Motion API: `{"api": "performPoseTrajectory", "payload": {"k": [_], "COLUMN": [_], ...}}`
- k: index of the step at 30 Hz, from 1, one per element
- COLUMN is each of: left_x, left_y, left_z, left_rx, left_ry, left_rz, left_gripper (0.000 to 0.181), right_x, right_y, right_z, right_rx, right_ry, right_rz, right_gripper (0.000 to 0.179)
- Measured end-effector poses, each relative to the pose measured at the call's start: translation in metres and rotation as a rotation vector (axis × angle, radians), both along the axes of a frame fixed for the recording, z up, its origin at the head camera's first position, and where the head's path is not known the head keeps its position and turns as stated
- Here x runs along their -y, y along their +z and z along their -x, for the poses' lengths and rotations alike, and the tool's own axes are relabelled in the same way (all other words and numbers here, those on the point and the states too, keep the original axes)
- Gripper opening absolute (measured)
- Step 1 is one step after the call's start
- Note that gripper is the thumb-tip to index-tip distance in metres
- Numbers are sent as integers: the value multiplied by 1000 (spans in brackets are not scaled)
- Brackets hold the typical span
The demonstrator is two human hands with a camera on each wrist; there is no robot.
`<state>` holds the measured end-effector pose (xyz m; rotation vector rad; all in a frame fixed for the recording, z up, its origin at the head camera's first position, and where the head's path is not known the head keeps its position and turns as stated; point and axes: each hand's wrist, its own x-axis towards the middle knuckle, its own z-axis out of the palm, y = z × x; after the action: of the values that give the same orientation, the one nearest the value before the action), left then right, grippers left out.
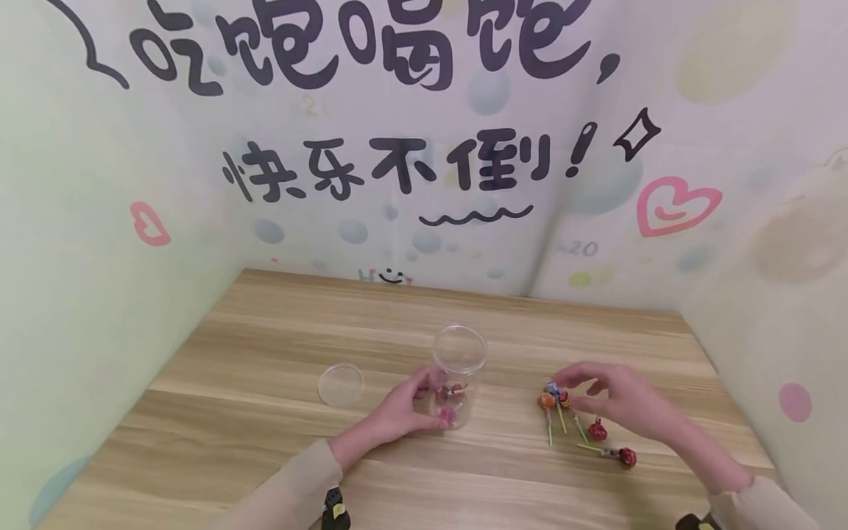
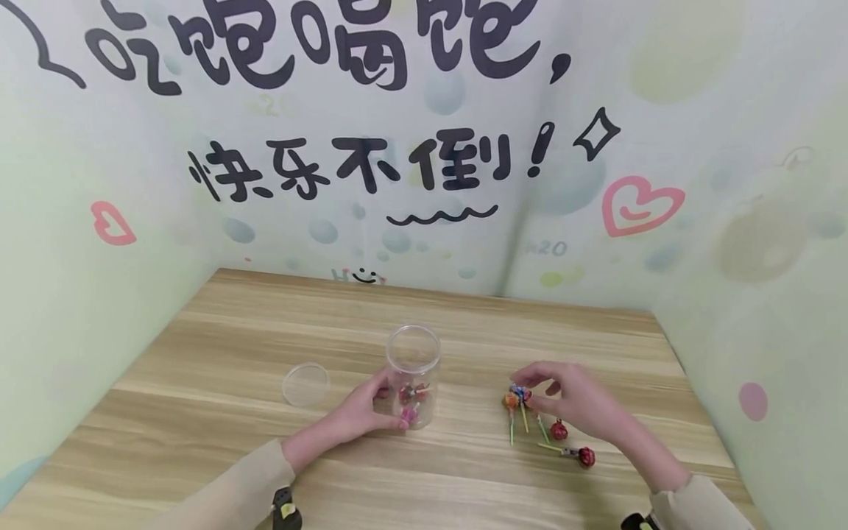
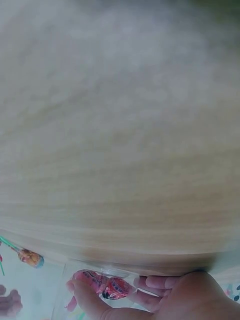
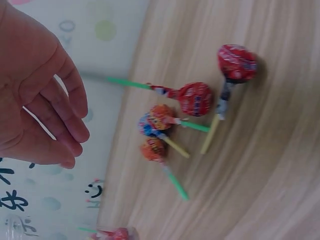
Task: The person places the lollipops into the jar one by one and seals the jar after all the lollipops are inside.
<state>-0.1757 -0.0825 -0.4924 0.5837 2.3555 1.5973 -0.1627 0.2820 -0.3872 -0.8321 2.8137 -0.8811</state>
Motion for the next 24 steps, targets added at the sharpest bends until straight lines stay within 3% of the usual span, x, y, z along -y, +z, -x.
{"api": "performPoseTrajectory", "payload": {"k": [14, 24], "left_x": [1, -1], "left_y": [3, 2], "left_z": [-2, 1], "left_rx": [0, -19], "left_ry": [5, 8], "left_rz": [11, 24], "left_gripper": [83, 83], "right_x": [-30, -55], "right_y": [-36, -47], "right_z": [-2, -6], "right_rx": [-35, -89], "right_ry": [31, -72], "right_rz": [37, -48], "right_gripper": [26, 29]}}
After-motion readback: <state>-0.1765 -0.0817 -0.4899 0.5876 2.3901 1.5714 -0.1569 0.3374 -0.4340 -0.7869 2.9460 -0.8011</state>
